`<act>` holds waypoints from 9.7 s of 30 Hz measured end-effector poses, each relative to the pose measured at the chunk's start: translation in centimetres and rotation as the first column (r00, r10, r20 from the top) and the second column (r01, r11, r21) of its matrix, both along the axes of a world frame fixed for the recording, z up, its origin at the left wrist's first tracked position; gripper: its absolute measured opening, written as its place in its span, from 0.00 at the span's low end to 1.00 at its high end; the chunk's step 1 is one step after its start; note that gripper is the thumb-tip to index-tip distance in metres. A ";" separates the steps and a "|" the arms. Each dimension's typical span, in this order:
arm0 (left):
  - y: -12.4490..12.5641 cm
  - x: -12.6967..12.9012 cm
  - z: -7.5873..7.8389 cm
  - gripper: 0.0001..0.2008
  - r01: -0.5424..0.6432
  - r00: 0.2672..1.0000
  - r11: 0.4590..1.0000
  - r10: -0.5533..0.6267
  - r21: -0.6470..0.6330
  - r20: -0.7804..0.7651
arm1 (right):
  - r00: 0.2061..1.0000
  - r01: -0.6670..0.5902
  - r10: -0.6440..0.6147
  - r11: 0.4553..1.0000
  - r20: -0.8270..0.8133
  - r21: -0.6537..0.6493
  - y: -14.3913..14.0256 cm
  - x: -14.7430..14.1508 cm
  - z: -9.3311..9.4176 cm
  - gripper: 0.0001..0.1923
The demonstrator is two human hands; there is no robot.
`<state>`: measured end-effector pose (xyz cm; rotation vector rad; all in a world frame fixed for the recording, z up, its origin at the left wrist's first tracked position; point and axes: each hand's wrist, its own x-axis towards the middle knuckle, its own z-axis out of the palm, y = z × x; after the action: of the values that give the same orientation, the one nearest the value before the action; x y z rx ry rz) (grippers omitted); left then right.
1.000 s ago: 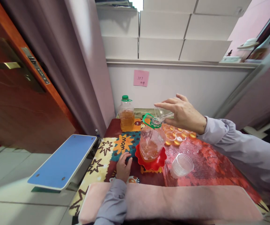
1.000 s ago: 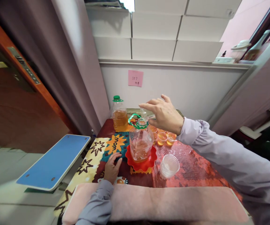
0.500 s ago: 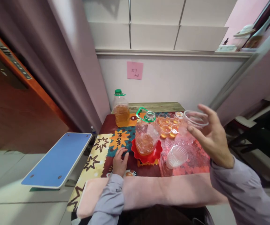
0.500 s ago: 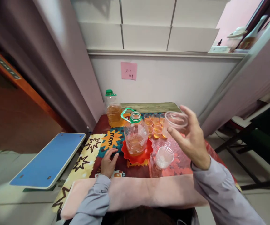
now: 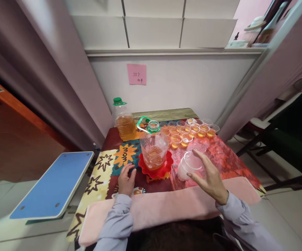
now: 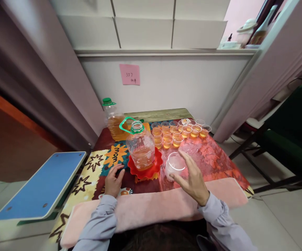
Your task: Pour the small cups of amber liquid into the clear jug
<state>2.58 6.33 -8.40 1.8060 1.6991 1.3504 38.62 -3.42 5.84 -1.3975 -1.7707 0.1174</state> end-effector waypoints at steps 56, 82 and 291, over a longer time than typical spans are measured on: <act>0.2 -0.2 -0.1 0.14 -0.016 0.999 1.000 0.016 -0.015 -0.036 | 0.955 0.097 -0.131 0.986 -0.265 -0.139 17.5 7.8 -7.7 0.35; -0.1 0.1 0.3 0.15 -0.024 1.000 0.999 0.024 -0.025 0.001 | 0.847 0.052 -0.013 0.997 0.531 -0.058 18.9 5.9 -3.5 0.33; -0.3 0.2 -0.3 0.12 -0.015 0.998 1.000 0.013 0.026 0.058 | 0.916 -0.270 0.279 0.960 0.288 -0.073 15.1 -5.6 19.4 0.31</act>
<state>2.76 6.02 -8.66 1.7550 1.6750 1.4224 32.99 11.69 25.21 -1.2282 -2.2204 0.0897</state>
